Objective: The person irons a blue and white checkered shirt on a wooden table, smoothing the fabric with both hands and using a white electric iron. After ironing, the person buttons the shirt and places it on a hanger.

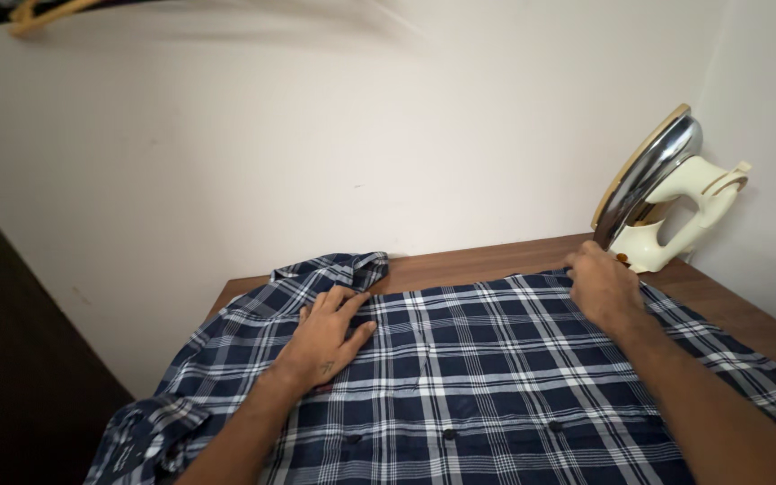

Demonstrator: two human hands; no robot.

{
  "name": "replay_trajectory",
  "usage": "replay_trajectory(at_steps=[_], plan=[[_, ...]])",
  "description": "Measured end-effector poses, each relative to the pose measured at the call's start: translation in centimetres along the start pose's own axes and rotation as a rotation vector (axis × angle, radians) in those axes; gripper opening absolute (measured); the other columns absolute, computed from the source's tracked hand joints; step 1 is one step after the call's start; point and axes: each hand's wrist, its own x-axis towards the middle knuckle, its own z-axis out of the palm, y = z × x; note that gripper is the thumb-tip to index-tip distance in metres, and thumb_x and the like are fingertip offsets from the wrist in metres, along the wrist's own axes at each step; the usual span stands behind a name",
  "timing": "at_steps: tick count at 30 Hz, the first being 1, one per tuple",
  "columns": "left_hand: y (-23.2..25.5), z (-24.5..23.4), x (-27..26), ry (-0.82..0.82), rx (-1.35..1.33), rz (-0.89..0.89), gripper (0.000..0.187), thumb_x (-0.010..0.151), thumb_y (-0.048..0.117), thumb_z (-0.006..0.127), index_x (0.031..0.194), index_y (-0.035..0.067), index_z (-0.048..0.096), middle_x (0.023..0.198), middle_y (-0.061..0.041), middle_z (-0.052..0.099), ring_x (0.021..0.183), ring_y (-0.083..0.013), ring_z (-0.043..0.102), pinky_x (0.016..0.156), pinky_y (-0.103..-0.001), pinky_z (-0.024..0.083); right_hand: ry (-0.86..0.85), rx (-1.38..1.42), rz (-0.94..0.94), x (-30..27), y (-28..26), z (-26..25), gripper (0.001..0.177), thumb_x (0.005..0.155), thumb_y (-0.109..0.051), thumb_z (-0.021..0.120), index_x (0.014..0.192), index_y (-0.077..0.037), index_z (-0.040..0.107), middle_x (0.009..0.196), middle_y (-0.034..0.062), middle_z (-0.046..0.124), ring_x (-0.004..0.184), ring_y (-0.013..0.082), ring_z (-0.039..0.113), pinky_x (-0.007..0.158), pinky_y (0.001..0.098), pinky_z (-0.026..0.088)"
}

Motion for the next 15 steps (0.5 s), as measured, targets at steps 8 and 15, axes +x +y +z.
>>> replay_trajectory(at_steps=[8, 15], plan=[[-0.7, 0.2, 1.1, 0.132, 0.046, 0.304, 0.066, 0.081, -0.016, 0.046, 0.139, 0.011, 0.057, 0.151, -0.005, 0.049, 0.142, -0.0258, 0.039, 0.122, -0.043, 0.031, 0.167, 0.073, 0.056, -1.9, -1.4, -4.7, 0.015, 0.085, -0.015, 0.076, 0.1, -0.013, 0.072, 0.118, 0.0093, 0.059, 0.112, 0.0281, 0.063, 0.096, 0.0446, 0.053], [-1.0, 0.5, 1.9, 0.013, 0.166, 0.125, 0.068, 0.088, -0.014, 0.04, 0.149, 0.015, 0.05, 0.155, -0.007, 0.046, 0.143, -0.0214, 0.036, 0.122, -0.06, 0.007, -0.288, -0.024, 0.17, -0.3, 2.3, -5.1, 0.01, 0.081, -0.015, 0.074, 0.089, -0.015, 0.079, 0.099, 0.0094, 0.08, 0.098, 0.0248, 0.075, 0.099, 0.0416, 0.055]])
